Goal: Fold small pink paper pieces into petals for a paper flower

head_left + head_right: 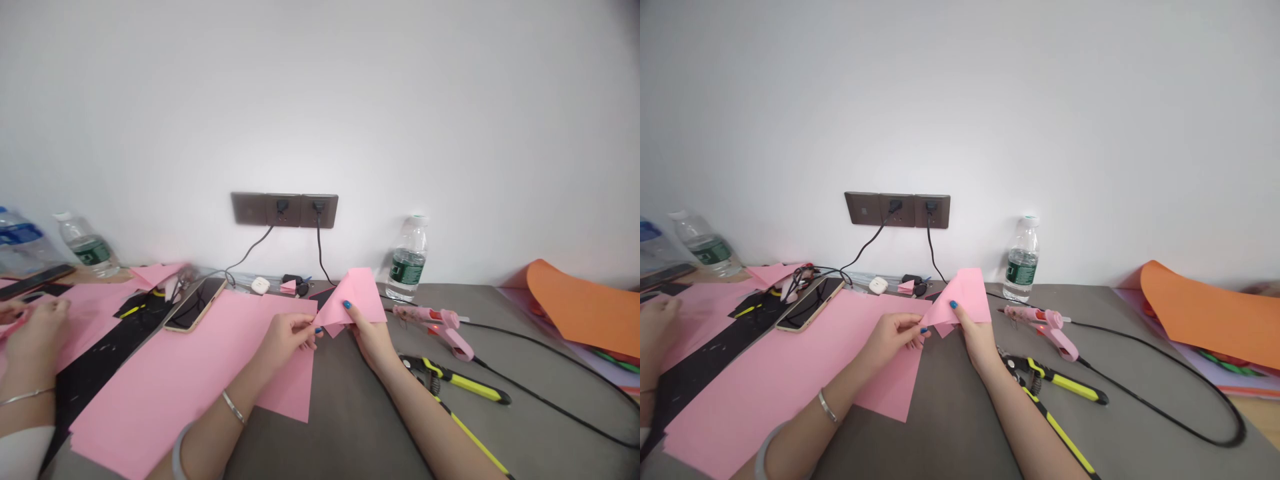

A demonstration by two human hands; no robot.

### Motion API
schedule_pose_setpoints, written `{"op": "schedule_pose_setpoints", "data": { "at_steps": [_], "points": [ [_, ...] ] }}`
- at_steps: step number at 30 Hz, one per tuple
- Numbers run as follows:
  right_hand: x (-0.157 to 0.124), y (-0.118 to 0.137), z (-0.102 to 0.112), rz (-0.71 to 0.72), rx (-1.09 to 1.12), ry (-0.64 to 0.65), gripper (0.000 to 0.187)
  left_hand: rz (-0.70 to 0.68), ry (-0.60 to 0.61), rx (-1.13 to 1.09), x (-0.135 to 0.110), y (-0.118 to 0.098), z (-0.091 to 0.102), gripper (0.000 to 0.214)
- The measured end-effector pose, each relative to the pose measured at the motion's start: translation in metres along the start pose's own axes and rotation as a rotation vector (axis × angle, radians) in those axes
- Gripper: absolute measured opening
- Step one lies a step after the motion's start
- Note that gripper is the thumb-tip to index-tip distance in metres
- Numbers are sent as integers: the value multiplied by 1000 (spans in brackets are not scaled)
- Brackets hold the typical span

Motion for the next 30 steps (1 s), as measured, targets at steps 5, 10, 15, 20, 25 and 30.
{"op": "schedule_pose_setpoints", "data": {
  "at_steps": [5, 10, 15, 20, 25, 30],
  "points": [
    [1, -1, -1, -39, -49, 141, 36, 52, 34, -54, 1, -2, 0, 33],
    [2, -2, 1, -18, -76, 126, 41, 83, 90, -105, 2, 0, -1, 38],
    [2, -2, 0, -15, -131, 155, 40, 90, 137, -160, 2, 3, -1, 49],
    [-2, 4, -4, -10, -128, 161, 38, 106, 126, -139, 1, 1, -2, 43],
    [-3, 8, -8, 1, -129, 147, 41, 150, 147, -154, 0, -1, -1, 40],
    [-3, 6, -5, 53, -166, 133, 39, 211, 195, -209, 1, 2, 0, 44]
  ]
}}
Point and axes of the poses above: each hand's wrist, its own x-axis towards the middle knuckle, its own z-axis out of the back of the hand, y = z × x, the point moved 1 cm from there along x, towards the middle knuckle, and after that the axes turned 6 degrees about z, right-handed, at the moved point
